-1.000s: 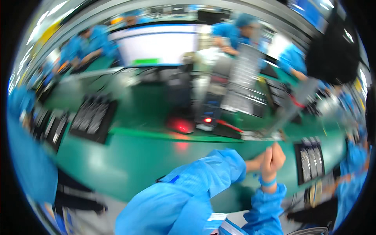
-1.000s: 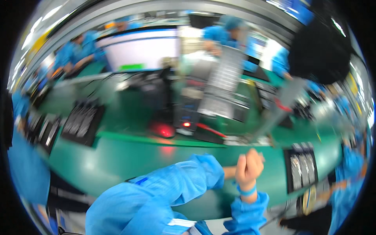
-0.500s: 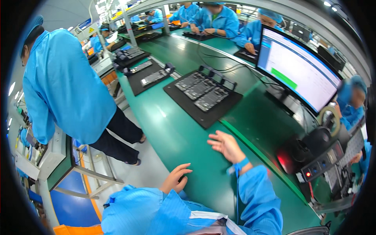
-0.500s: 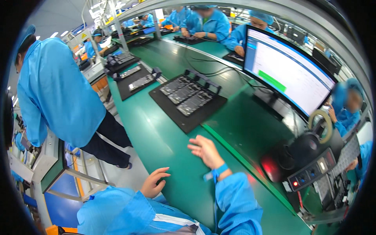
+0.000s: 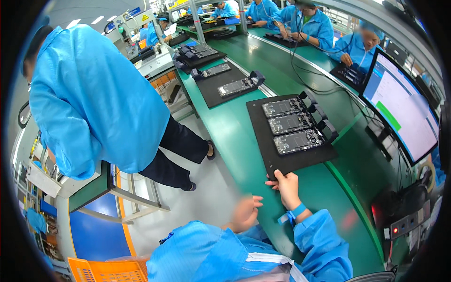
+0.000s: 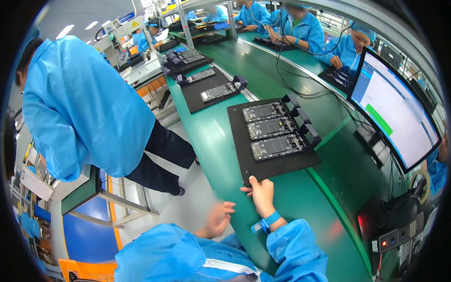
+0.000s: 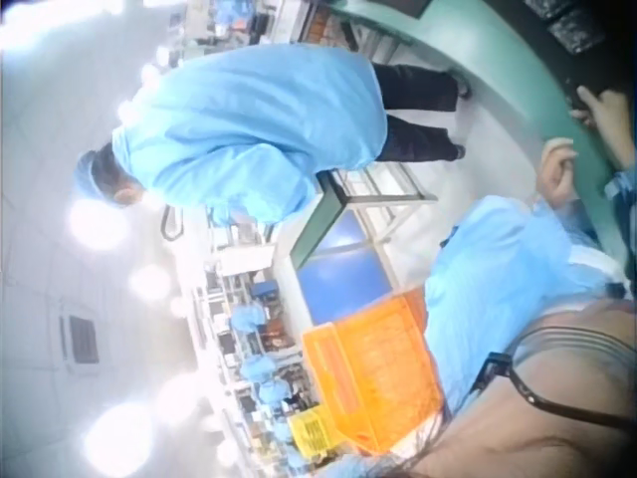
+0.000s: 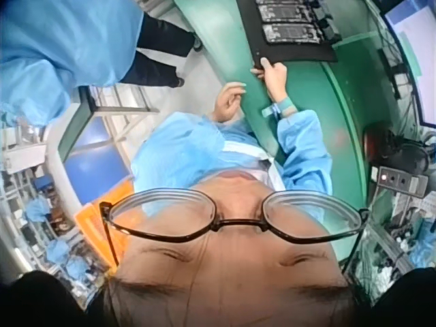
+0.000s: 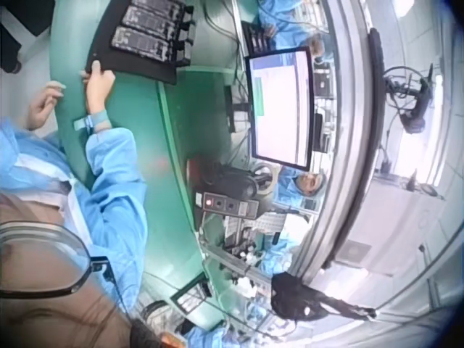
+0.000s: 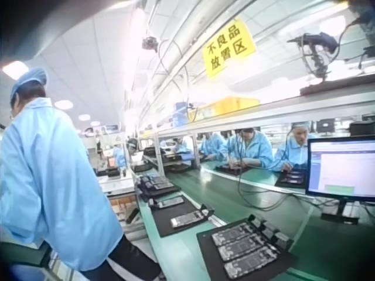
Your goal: The person applies adhesive labels to the back of electronic devices using a handheld label applicator. They pick up each device from a tray, apply a label, and place it back into the tray, repeating this process for multiple units.
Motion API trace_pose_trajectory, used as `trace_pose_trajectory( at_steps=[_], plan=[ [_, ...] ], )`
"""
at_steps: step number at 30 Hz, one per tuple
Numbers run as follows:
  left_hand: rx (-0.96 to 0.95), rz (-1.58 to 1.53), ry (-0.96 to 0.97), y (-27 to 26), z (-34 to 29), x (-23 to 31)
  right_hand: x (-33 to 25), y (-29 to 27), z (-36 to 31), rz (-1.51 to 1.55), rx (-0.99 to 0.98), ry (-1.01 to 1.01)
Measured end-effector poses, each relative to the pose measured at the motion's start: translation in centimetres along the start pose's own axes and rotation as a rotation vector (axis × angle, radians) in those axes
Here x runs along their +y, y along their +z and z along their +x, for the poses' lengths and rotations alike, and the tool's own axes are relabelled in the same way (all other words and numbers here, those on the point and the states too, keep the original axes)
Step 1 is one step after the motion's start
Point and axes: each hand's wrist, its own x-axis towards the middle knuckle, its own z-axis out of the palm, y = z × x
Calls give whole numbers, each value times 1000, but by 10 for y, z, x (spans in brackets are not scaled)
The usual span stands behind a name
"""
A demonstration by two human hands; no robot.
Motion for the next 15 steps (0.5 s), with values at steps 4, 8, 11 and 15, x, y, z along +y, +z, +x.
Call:
trace_pose_trajectory(
  at_steps=[4, 8, 11, 15],
  plan=[
    [249, 499, 397, -51, 35, -30, 13, -8, -73, -177, 11, -66],
    [211, 647, 18, -80, 100, -58, 23, -33, -153, -308, -21, -28],
    [-187, 669, -54, -62, 127, -80, 22, -65, -206, -182, -33, 137],
    [-678, 530, -48, -11, 102, -41, 27, -129, -274, -254, 134, 181]
  ],
)
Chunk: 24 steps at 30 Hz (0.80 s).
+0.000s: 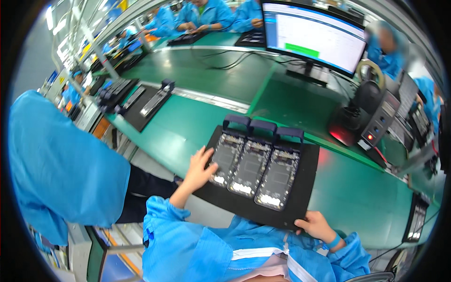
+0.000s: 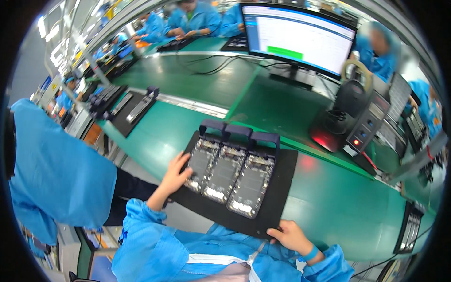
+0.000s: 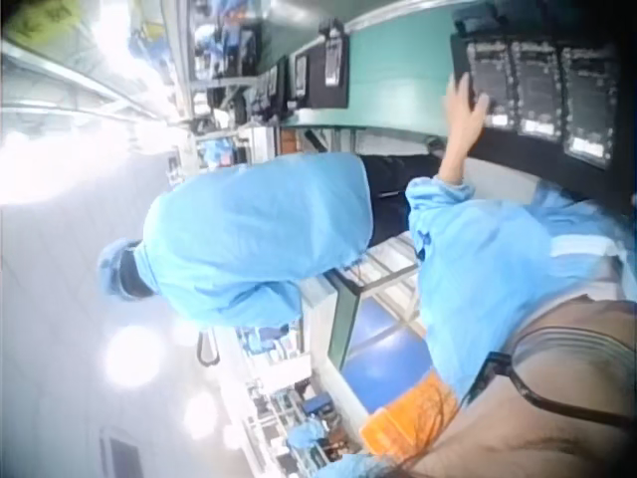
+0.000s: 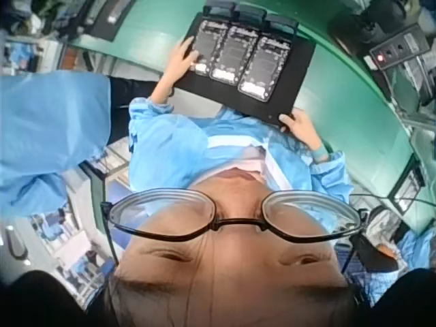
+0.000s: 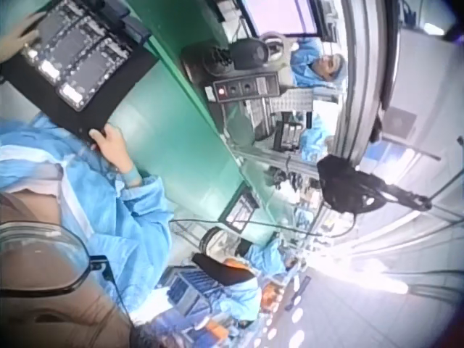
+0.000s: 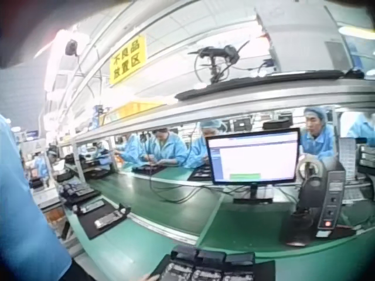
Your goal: The person applies adhesive labels to the back of electronic devices using a handheld label applicator. They pick up each device from a tray, apply a label, and place it back into the tray, repeating this process for multiple units.
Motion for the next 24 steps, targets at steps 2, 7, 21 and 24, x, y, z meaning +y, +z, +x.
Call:
trace_pose_trajectory(
  at_steps=[2, 7, 21, 24],
  plan=[
    [-79, -344, 51, 11, -5, 30, -5, -20, -41, 19, 92, 99],
    [-353, -897, 170, 61, 0, 100, 18, -87, -117, -522, 366, 186],
    [-447, -1232, 152, 106, 17, 200, -31, -221, -98, -608, 1246, -285],
    [-451, -1423, -20, 114, 20, 200, -48, -252, -66, -52, 1332, -377]
  ],
)
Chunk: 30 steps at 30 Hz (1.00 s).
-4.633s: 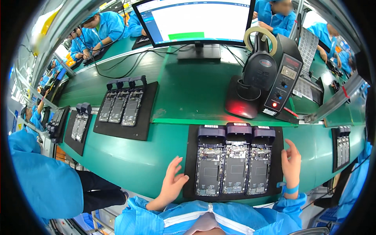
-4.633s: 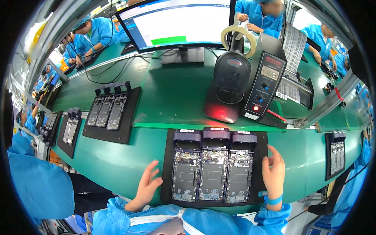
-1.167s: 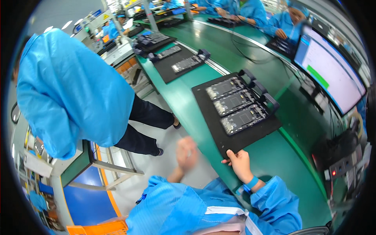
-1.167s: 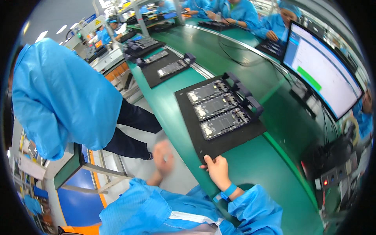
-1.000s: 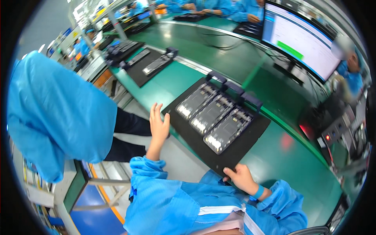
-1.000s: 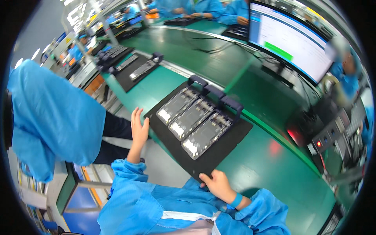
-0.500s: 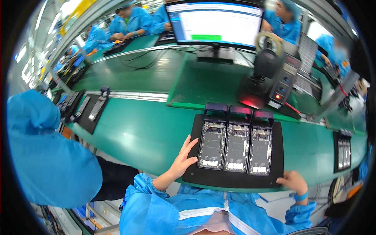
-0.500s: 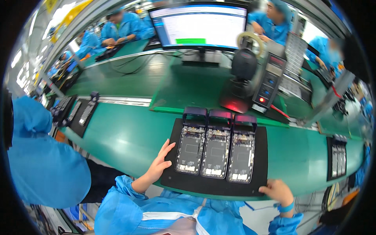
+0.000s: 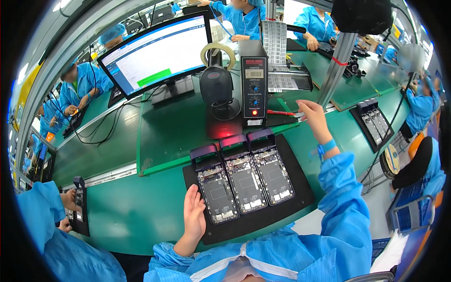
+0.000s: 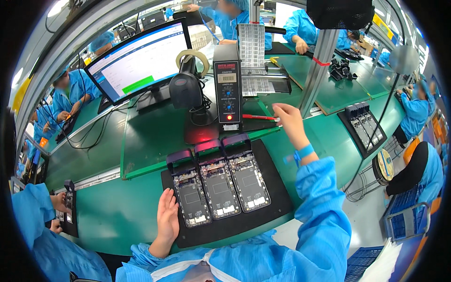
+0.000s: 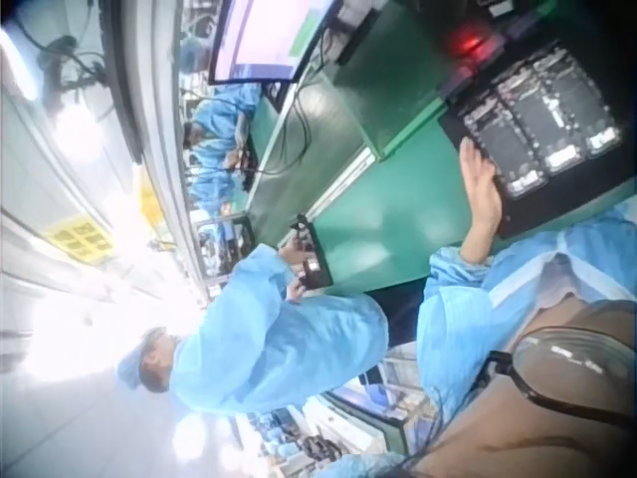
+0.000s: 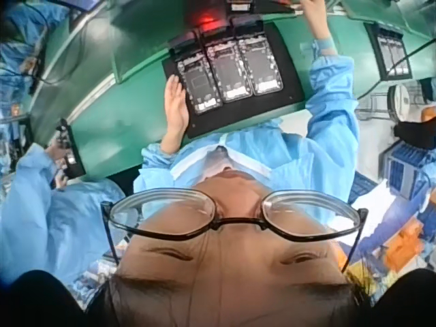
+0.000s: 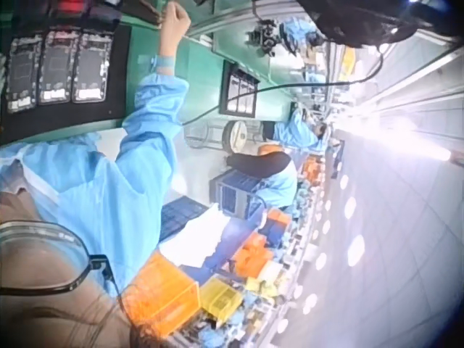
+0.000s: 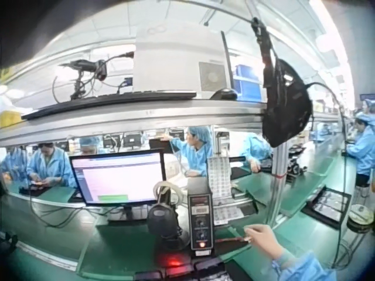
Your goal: The person applies adhesive labels to the back of electronic devices using a handheld label applicator. They pick up each device from a tray, apply a label, and place it back into the tray, repeating this process for multiple units.
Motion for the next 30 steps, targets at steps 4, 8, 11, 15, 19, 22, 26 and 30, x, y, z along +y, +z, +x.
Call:
trace_pose_trajectory(
  at_steps=[4, 8, 11, 15, 19, 22, 26, 30],
  plan=[
    [-41, -145, -262, -3, 17, 4, 0, 27, 22, 259, 59, 145],
    [-115, -110, -488, 0, 31, 8, 3, 44, 31, 324, 71, 126],
    [-140, -164, -435, -5, 31, 5, 5, 52, 34, 334, 78, 137],
    [-220, -405, -383, -6, 23, 19, 0, 54, 37, 317, 72, 133],
    [-285, -551, -340, -11, 21, 22, -1, 59, 39, 366, 85, 132],
    [-269, -583, -345, -13, 22, 19, -15, 74, 27, 522, 178, 118],
    [-241, -563, -340, -11, 22, 19, -39, 126, -19, 509, 5, 71],
    [-139, -503, -306, 2, 40, 33, -33, 165, -25, 522, -380, 139]
  ],
)
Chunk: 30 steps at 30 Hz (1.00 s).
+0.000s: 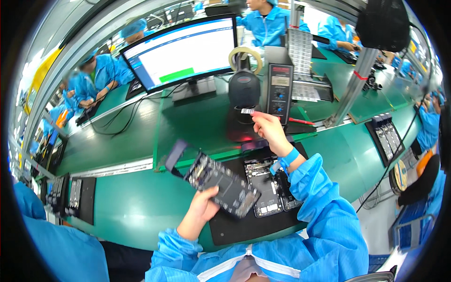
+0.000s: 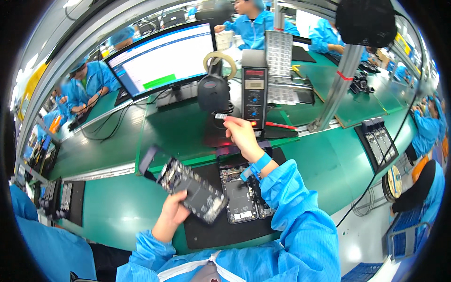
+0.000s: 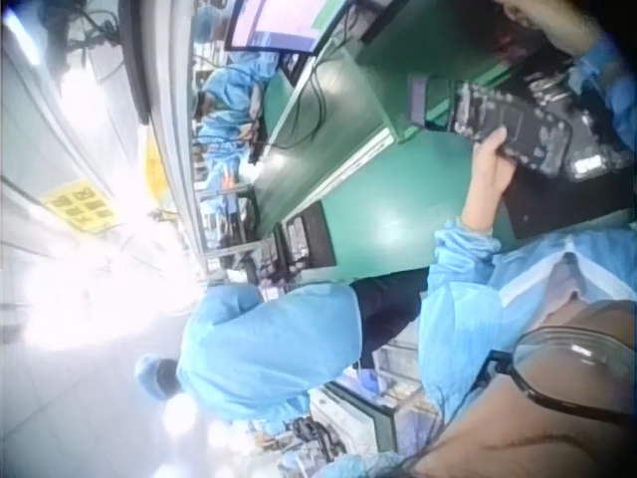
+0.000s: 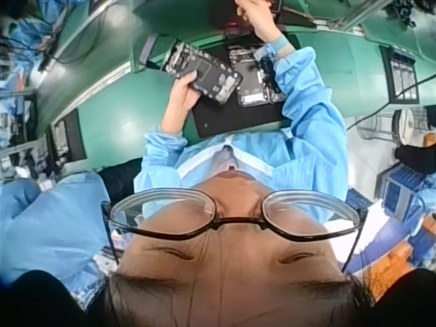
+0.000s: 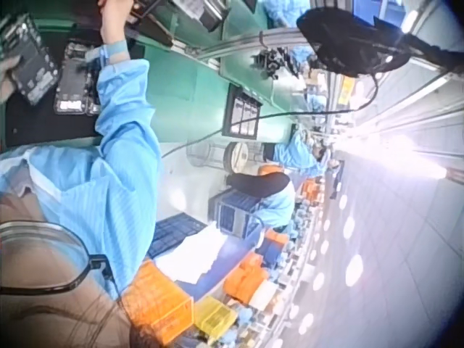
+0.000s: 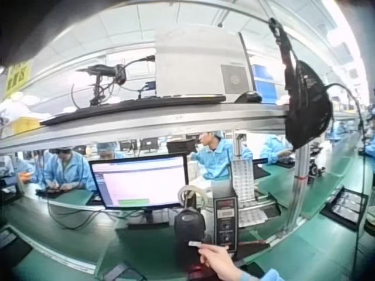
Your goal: The person applies adhesive labels to the back of electronic devices using a handheld label applicator. They pick up each device from a tray, apply a label, and place it back into the tray, repeating this process for multiple units.
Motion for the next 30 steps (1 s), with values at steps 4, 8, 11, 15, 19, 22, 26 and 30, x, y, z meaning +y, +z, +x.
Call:
trace_pose_trajectory(
  at_steps=[4, 8, 11, 15, 19, 22, 26, 30],
  plan=[
    [48, -84, 109, 49, 53, 26, -3, 5, -6, 134, 133, -30],
    [100, -94, 284, 63, 111, 37, -33, -2, -19, 237, 264, -229],
    [76, -79, 349, 56, 127, 40, -55, -10, -31, 289, 205, -414],
    [108, -111, 341, 51, 126, 42, -78, -11, -53, 275, 93, -504],
    [172, 6, 345, 50, 76, 36, -89, 8, -78, 163, -111, -498],
    [155, 344, 542, 42, 26, 18, -77, 25, -94, -106, -294, -567],
    [257, 958, 550, 20, -15, 3, -66, 44, -113, -212, -610, -598],
    [104, 929, 488, 8, -16, -3, -63, 55, -122, -114, -588, -540]
  ],
)
